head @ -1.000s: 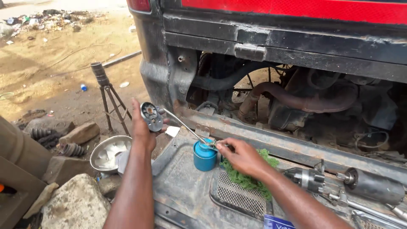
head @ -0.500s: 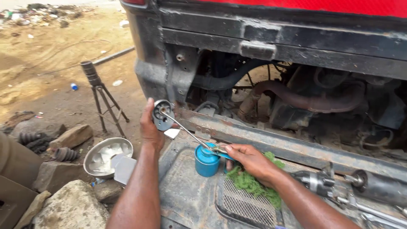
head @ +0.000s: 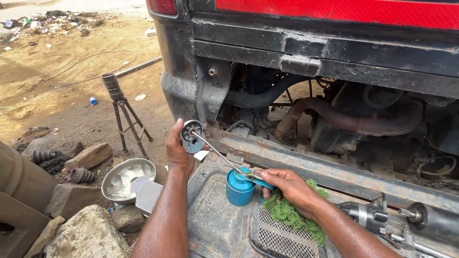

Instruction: Cleaning, lubricating, and reassembling a starter motor.

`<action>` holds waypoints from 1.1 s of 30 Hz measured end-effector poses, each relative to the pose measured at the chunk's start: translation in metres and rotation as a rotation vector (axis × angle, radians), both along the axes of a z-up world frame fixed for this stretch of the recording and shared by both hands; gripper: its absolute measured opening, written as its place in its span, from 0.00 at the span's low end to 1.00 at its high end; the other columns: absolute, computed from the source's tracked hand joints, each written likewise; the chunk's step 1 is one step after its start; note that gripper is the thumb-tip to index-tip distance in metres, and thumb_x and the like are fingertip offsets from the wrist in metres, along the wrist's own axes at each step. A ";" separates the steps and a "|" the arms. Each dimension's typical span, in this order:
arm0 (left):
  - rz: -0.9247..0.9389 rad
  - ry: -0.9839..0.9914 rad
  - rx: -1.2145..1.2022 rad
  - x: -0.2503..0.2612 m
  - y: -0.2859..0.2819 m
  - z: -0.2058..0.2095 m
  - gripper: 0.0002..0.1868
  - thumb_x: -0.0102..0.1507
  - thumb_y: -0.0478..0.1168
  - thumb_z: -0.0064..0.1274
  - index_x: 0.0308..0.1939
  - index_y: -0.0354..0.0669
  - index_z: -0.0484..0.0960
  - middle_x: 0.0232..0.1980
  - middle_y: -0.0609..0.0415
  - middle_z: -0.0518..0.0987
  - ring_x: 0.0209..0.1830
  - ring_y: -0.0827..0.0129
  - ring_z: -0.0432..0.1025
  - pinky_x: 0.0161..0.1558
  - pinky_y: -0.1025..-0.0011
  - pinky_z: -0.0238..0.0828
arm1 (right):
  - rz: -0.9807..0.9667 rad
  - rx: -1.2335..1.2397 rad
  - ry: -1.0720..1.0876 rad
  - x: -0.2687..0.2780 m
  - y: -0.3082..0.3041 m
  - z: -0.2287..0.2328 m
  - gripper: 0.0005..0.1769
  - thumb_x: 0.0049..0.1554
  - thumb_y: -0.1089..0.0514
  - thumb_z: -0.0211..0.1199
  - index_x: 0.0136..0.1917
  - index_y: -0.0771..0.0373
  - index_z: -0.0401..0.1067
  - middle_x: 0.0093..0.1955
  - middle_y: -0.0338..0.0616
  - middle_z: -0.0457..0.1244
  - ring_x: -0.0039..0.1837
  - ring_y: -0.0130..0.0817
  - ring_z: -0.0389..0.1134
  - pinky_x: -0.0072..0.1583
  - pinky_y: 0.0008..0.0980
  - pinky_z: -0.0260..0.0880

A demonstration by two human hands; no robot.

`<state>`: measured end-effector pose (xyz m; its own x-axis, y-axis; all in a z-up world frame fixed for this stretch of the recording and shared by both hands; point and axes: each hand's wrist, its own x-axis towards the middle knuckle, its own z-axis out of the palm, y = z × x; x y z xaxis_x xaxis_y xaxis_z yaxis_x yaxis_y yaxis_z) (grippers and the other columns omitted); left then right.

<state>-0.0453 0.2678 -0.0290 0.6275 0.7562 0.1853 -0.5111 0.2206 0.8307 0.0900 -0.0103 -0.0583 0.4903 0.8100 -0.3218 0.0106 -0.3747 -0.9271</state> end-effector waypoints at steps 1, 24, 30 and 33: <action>0.000 0.002 0.004 0.000 0.000 -0.001 0.32 0.63 0.64 0.47 0.47 0.37 0.80 0.39 0.44 0.84 0.38 0.56 0.83 0.29 0.63 0.84 | -0.018 -0.028 -0.005 -0.002 -0.001 0.003 0.30 0.63 0.38 0.51 0.67 0.57 0.77 0.33 0.42 0.67 0.48 0.36 0.69 0.63 0.51 0.61; 0.087 0.327 -0.093 -0.012 -0.010 0.039 0.31 0.66 0.64 0.40 0.47 0.39 0.80 0.33 0.46 0.85 0.23 0.62 0.80 0.12 0.70 0.73 | 0.001 -0.053 0.001 0.001 -0.004 0.010 0.24 0.63 0.44 0.53 0.66 0.56 0.75 0.43 0.42 0.72 0.48 0.28 0.71 0.43 0.31 0.70; 0.086 0.430 -0.077 -0.015 -0.017 0.053 0.29 0.68 0.61 0.44 0.46 0.37 0.80 0.30 0.46 0.83 0.18 0.59 0.79 0.08 0.71 0.66 | -0.029 -0.013 0.051 0.002 -0.003 0.008 0.24 0.64 0.46 0.55 0.69 0.54 0.74 0.40 0.40 0.69 0.43 0.27 0.67 0.41 0.30 0.64; 0.128 0.524 -0.039 -0.019 -0.017 0.055 0.28 0.70 0.59 0.43 0.47 0.35 0.80 0.28 0.45 0.84 0.18 0.62 0.78 0.08 0.74 0.65 | -0.056 -0.036 0.058 -0.004 -0.002 0.014 0.23 0.63 0.48 0.55 0.69 0.52 0.74 0.38 0.39 0.68 0.42 0.26 0.65 0.41 0.30 0.63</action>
